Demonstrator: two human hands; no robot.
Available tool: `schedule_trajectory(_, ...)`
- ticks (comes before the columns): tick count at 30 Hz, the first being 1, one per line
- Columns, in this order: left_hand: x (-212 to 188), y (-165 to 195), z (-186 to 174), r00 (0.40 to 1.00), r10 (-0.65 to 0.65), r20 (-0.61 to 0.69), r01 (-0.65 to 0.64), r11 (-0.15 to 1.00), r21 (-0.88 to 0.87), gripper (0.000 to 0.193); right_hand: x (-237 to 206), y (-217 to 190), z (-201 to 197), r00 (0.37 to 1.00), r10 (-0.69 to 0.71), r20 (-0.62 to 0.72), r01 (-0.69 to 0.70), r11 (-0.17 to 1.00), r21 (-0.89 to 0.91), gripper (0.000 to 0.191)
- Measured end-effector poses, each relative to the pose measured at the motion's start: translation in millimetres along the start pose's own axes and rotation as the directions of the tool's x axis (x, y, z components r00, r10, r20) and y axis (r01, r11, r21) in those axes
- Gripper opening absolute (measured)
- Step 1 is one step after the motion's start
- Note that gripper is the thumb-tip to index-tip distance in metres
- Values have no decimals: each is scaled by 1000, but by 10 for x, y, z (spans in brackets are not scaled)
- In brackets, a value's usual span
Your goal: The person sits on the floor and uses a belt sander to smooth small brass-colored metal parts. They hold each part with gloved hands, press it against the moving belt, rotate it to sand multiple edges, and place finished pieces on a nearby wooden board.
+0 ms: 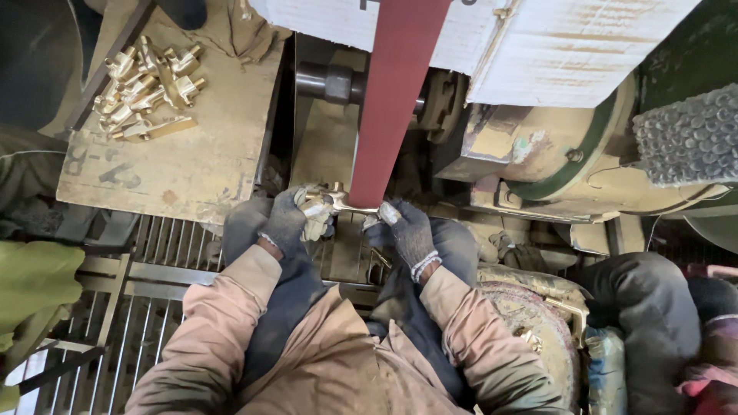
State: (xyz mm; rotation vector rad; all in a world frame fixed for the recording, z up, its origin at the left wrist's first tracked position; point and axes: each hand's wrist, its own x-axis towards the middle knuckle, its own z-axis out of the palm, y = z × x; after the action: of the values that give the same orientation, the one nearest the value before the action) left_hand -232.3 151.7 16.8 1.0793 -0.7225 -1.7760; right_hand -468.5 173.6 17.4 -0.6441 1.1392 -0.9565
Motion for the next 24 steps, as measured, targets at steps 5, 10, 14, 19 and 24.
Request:
schedule_trajectory(5, 193, -29, 69, 999, -19, -25, 18, 997, -70, 16, 188, -96, 33, 986, 145, -79, -138, 986, 92, 28)
schedule_trajectory(10, 306, -39, 117, 995, -55, -82, 53, 998, -24, 14, 220, -130, 31, 982, 175, -75, -166, 979, 115, 33)
schedule_trajectory(14, 144, 43, 63, 1000, 1, 17, 0, 999, -36, 21, 64, -99, 61, 997, 40, -72, -38, 999, 37, 30)
schedule_trajectory(19, -19, 102, -7, 992, 79, 94, -67, 990, -122, 37, -120, 4, 44, 984, -175, -27, 169, 975, -147, 27)
schedule_trajectory(24, 228, -18, -55, 998, 5, 59, 4, 989, -146, 25, 155, 27, 40, 992, -6, -123, -3, 998, -69, 23)
